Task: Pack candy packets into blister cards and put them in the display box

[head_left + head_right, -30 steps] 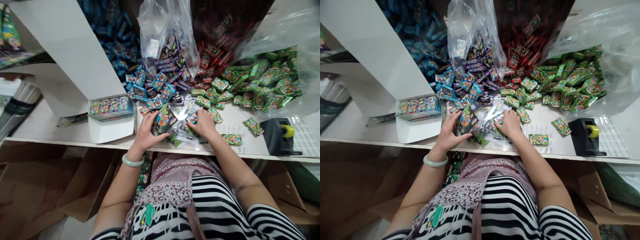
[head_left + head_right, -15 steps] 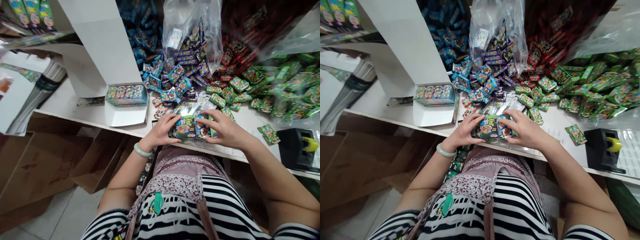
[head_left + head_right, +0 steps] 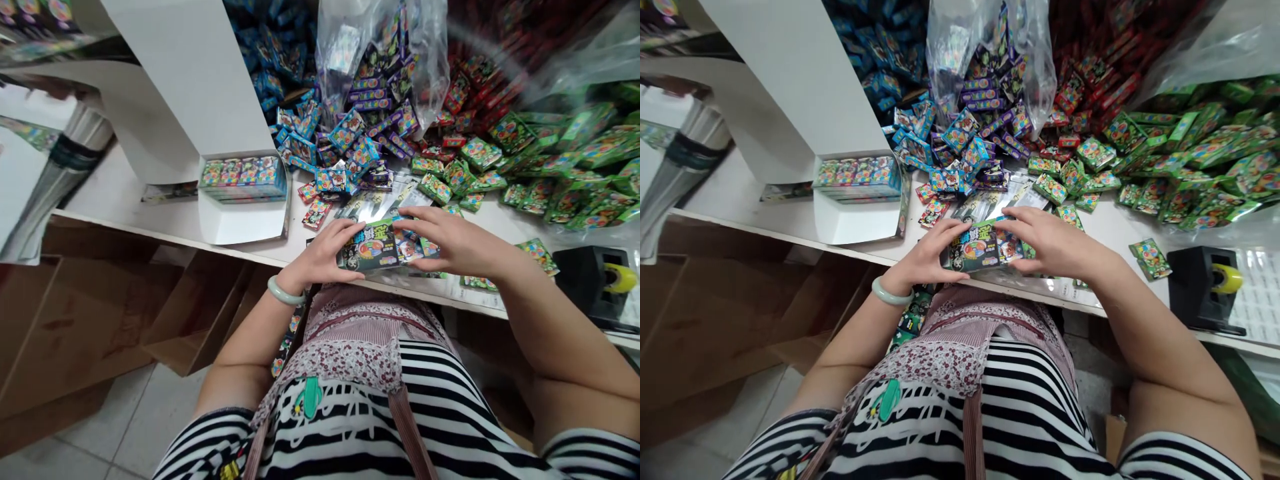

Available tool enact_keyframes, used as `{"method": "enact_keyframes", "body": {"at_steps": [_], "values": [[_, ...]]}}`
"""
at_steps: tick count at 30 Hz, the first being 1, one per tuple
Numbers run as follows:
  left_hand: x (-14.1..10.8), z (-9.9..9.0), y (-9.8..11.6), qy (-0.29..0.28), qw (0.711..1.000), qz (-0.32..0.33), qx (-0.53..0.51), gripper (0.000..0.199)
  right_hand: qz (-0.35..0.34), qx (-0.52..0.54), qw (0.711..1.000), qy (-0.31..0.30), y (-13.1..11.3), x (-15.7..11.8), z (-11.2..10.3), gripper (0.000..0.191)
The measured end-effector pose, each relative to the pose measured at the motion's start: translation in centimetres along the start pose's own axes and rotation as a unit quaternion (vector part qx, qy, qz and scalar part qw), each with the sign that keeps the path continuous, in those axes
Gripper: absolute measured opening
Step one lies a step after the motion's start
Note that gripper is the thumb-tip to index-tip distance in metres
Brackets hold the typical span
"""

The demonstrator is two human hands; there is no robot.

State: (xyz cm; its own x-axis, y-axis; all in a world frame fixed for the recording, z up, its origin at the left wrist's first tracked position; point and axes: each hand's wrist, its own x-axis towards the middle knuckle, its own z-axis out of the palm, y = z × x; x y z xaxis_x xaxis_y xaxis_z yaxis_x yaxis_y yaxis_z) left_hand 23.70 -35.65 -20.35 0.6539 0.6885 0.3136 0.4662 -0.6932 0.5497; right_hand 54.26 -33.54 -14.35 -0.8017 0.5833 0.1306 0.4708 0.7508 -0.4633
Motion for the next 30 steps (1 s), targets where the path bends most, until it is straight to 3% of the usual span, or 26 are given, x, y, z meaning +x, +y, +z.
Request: {"method": "enact_keyframes", "body": {"at_steps": [4, 6, 9, 11, 14, 17, 19, 21, 25, 27, 30], "values": [[-0.2, 0.2, 0.0, 0.025, 0.999, -0.008, 0.032, 0.099, 0.004, 0.046, 0.999, 0.005, -0.1, 0.5, 0.8, 0.067], [-0.5, 0.4, 0.0, 0.048, 0.997, -0.019, 0.049, 0.099, 0.013, 0.067, 0.996, 0.053, -0.3, 0.4, 1.6, 0.066], [-0.8, 0.7, 0.1, 0.090, 0.992, -0.023, 0.088, 0.098, 0.034, 0.069, 0.986, 0.148, -1.0, 0.1, 3.1, 0.043], [-0.9, 1.0, 0.3, 0.107, 0.988, -0.021, 0.111, 0.097, 0.047, 0.077, 0.981, 0.175, -1.5, 0.0, 4.0, 0.032], [-0.6, 1.4, 0.9, 0.135, 0.983, -0.043, 0.113, 0.096, 0.072, 0.106, 0.972, 0.199, -2.1, 0.0, 4.8, 0.029], [0.2, 1.8, 2.4, 0.207, 0.969, -0.085, 0.103, 0.099, 0.120, 0.132, 0.947, 0.269, -2.7, 0.2, 5.5, 0.038], [0.9, 2.4, 3.6, 0.239, 0.963, -0.105, 0.065, 0.102, 0.154, 0.191, 0.917, 0.314, -3.0, 0.4, 6.1, 0.049], [1.5, 3.4, 4.6, 0.238, 0.963, -0.126, -0.028, 0.096, 0.182, 0.278, 0.879, 0.342, -3.2, 0.6, 7.0, 0.046], [1.9, 5.7, 4.7, 0.260, 0.912, -0.197, -0.248, 0.058, 0.230, 0.366, 0.814, 0.389, -2.8, 0.7, 8.3, 0.045], [1.8, 6.3, 4.2, 0.273, 0.891, -0.205, -0.301, 0.054, 0.245, 0.378, 0.798, 0.400, -2.6, 0.5, 8.7, 0.049], [1.6, 6.6, 3.6, 0.238, 0.885, -0.188, -0.353, 0.064, 0.254, 0.375, 0.797, 0.399, -2.4, 0.1, 9.3, 0.051]]}}
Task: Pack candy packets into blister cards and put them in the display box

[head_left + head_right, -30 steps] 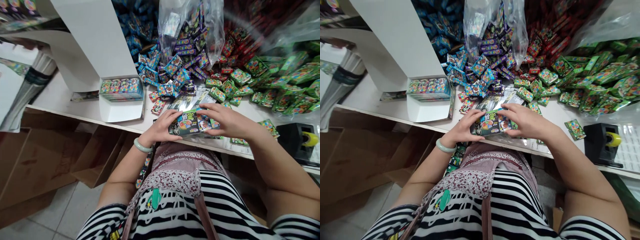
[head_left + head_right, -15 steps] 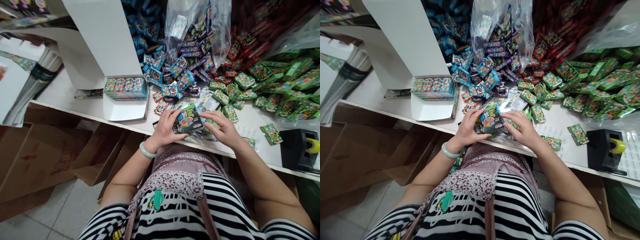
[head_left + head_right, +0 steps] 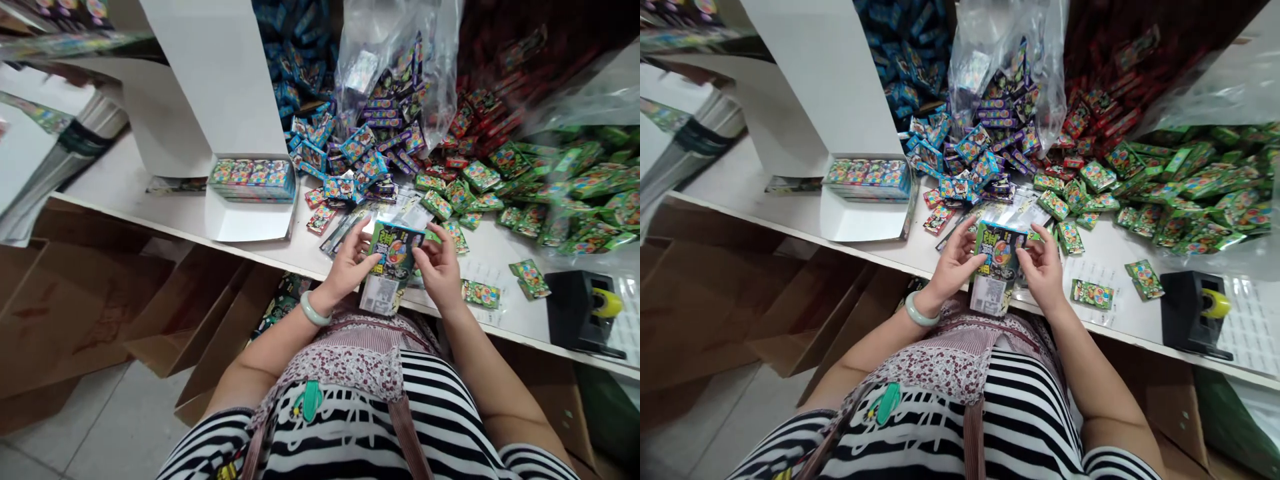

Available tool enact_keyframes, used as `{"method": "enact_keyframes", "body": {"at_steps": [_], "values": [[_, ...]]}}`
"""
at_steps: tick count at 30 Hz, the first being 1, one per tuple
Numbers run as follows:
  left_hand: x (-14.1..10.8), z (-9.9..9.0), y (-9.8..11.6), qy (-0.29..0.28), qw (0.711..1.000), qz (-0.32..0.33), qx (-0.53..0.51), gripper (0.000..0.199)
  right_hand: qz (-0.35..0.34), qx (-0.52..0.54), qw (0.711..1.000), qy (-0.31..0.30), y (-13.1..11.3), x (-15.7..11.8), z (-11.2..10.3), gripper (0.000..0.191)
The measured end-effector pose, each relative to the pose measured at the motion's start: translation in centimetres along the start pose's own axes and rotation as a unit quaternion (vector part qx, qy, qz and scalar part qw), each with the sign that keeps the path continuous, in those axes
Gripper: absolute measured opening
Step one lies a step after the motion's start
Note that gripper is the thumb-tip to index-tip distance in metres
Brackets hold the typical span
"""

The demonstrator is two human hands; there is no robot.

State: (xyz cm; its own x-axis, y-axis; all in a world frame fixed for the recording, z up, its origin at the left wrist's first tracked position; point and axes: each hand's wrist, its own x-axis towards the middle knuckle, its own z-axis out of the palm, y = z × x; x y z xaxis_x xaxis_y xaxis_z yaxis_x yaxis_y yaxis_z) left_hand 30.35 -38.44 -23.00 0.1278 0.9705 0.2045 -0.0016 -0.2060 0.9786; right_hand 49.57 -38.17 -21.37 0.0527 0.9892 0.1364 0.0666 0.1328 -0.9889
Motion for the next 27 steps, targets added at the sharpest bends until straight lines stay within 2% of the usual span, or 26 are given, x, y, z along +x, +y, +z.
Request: {"method": "enact_keyframes", "body": {"at_steps": [3, 7, 12, 14, 17, 19, 21, 24, 27], "values": [[-0.2, -0.1, -0.2, -0.039, 0.999, -0.016, -0.019, 0.071, -0.012, -0.021, 1.000, 0.002, 0.4, -0.3, -0.1, 0.054], [-0.7, -0.2, -0.3, -0.029, 0.999, -0.014, -0.013, 0.080, -0.035, -0.070, 0.997, -0.019, 0.7, -0.7, -0.4, 0.045], [-0.7, -0.7, -0.3, -0.086, 0.996, -0.030, -0.008, 0.066, -0.028, -0.098, 0.993, -0.059, 0.9, -0.8, -1.3, 0.031], [-0.2, -0.9, -0.1, -0.064, 0.998, -0.024, -0.006, 0.053, -0.016, -0.101, 0.991, -0.088, 0.7, -0.5, -1.5, 0.029], [0.8, -0.8, 0.6, 0.013, 1.000, 0.002, 0.020, 0.024, -0.046, -0.114, 0.987, -0.100, 0.1, 0.5, -1.6, 0.023], [1.5, -0.7, 1.2, 0.035, 0.999, 0.009, 0.031, 0.023, -0.063, -0.107, 0.988, -0.089, -0.4, 1.2, -1.4, 0.021], [1.9, -0.6, 1.6, 0.038, 0.999, 0.006, 0.017, 0.021, -0.032, -0.066, 0.994, -0.086, -0.7, 1.8, -1.2, 0.018], [1.9, -0.6, 2.1, 0.041, 0.999, -0.001, -0.005, 0.024, 0.020, -0.009, 0.995, -0.100, -1.0, 2.0, -1.1, 0.029], [1.7, -0.8, 2.5, 0.022, 1.000, 0.007, 0.014, 0.020, -0.013, -0.046, 0.992, -0.120, -1.7, 1.8, -1.3, 0.019]]}}
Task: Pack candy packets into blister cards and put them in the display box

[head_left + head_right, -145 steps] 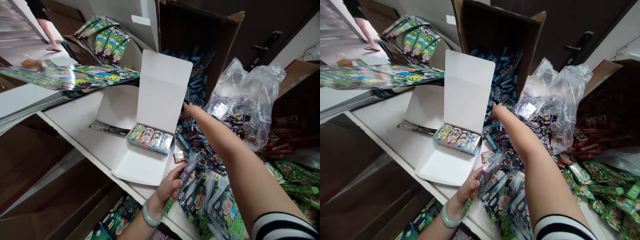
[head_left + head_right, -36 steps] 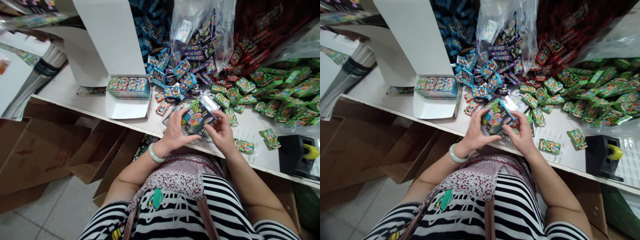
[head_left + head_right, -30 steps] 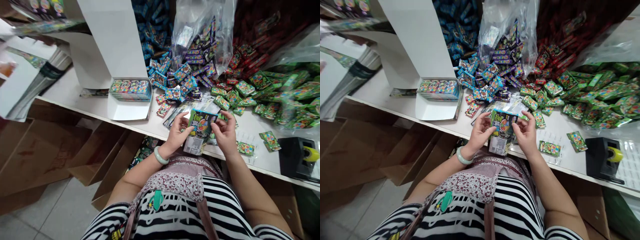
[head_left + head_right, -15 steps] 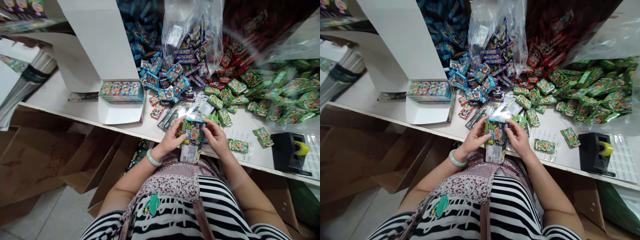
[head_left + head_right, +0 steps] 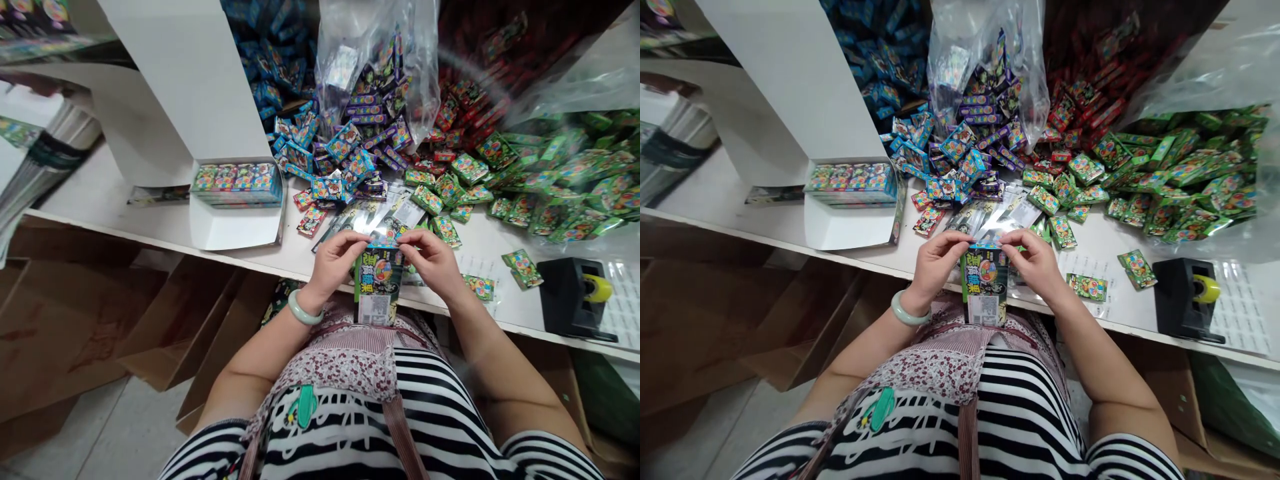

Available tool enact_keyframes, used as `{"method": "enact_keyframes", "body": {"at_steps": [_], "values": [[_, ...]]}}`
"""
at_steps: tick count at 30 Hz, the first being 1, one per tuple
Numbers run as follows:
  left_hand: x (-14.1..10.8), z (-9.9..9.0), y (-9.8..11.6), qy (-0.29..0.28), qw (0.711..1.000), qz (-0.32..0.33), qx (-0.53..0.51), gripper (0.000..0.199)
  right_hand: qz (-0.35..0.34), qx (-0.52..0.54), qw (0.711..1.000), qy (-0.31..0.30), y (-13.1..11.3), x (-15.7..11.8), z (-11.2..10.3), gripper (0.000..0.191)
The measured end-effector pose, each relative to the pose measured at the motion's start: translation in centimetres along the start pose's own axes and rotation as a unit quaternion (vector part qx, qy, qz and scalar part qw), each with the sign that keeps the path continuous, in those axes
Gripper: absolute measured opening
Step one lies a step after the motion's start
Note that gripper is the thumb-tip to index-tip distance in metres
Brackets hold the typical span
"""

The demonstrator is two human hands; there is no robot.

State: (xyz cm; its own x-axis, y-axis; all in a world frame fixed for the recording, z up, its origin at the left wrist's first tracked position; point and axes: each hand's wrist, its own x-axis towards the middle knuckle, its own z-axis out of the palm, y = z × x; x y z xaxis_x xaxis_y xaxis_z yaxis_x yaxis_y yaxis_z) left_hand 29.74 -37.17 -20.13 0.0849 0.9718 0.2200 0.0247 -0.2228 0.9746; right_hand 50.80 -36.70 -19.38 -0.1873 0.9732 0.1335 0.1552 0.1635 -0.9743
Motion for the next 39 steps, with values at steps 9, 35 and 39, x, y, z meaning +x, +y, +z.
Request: {"method": "enact_keyframes", "body": {"at_steps": [9, 35, 39], "values": [[1.2, -0.1, 2.0, -0.015, 0.997, -0.072, -0.036, 0.021, 0.055, 0.000, 0.997, -0.060, -2.1, 2.0, 0.1, 0.030], [0.1, -0.9, 0.1, -0.095, 0.987, 0.070, 0.105, 0.010, -0.077, -0.133, 0.987, -0.035, 0.5, -2.6, -1.4, 0.024], [0.5, -1.0, -1.1, -0.046, 0.992, 0.068, 0.095, 0.007, 0.022, -0.236, 0.964, 0.117, 2.8, -3.8, -10.2, 0.024]]}}
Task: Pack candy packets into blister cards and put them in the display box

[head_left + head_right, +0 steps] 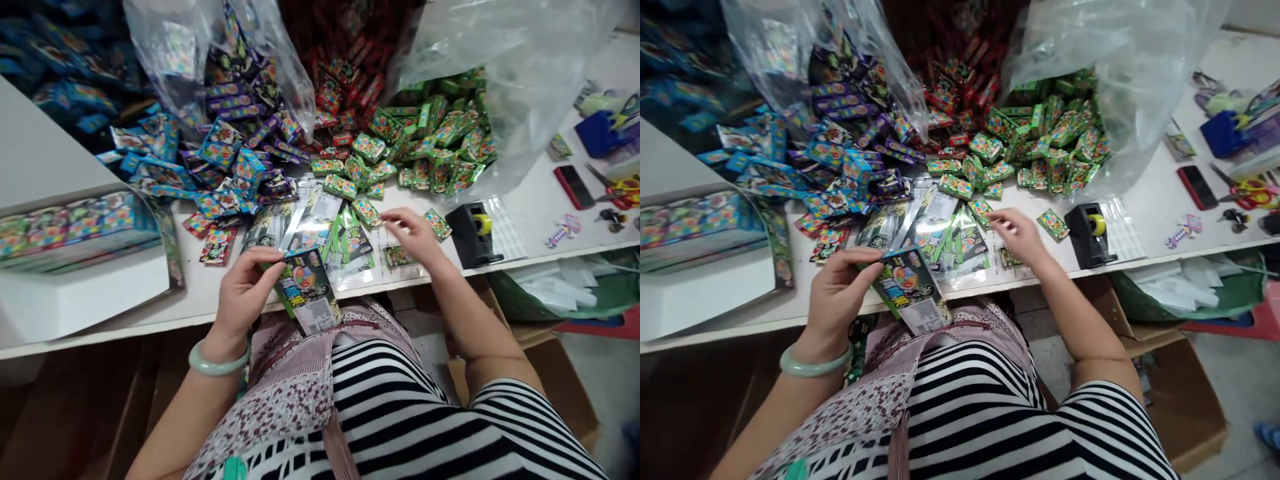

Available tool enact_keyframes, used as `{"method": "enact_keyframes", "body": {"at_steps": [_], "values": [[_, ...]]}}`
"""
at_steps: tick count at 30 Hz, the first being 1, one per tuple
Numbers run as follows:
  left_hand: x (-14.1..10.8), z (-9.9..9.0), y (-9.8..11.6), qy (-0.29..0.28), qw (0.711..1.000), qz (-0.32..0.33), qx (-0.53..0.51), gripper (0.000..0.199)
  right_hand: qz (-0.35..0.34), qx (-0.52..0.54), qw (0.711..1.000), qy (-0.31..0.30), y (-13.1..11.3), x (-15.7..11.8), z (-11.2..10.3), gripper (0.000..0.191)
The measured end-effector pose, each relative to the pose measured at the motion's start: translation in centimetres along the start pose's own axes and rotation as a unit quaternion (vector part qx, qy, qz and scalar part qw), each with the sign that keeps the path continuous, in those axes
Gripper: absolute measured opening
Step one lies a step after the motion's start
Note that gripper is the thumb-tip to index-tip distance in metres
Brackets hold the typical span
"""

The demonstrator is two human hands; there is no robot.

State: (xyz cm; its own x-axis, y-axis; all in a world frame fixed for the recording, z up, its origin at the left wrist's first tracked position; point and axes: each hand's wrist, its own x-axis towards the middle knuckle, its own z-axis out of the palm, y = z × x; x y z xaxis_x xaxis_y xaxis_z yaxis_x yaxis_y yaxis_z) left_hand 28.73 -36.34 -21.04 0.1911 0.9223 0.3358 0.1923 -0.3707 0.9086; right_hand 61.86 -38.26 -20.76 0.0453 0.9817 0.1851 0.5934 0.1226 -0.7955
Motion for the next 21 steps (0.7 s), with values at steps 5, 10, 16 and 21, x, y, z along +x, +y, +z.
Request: {"method": "enact_keyframes", "body": {"at_steps": [5, 10, 16, 21], "values": [[0.1, 0.2, -1.4, 0.031, 0.999, 0.033, 0.001, 0.015, 0.138, -0.223, 0.965, 0.002, 5.9, 0.6, -5.5, 0.019], [0.6, 0.1, -1.5, 0.018, 0.999, 0.043, 0.017, 0.017, 0.149, -0.262, 0.951, -0.063, 6.0, -0.1, -4.8, 0.016], [0.9, 0.1, -1.6, -0.002, 0.998, 0.061, 0.010, 0.014, 0.169, -0.199, 0.963, -0.068, 6.2, -1.7, -5.9, 0.010], [0.6, 0.9, -0.7, -0.005, 1.000, 0.022, -0.004, 0.009, 0.110, -0.108, 0.988, 0.018, 3.0, -2.0, -7.7, 0.014]]}}
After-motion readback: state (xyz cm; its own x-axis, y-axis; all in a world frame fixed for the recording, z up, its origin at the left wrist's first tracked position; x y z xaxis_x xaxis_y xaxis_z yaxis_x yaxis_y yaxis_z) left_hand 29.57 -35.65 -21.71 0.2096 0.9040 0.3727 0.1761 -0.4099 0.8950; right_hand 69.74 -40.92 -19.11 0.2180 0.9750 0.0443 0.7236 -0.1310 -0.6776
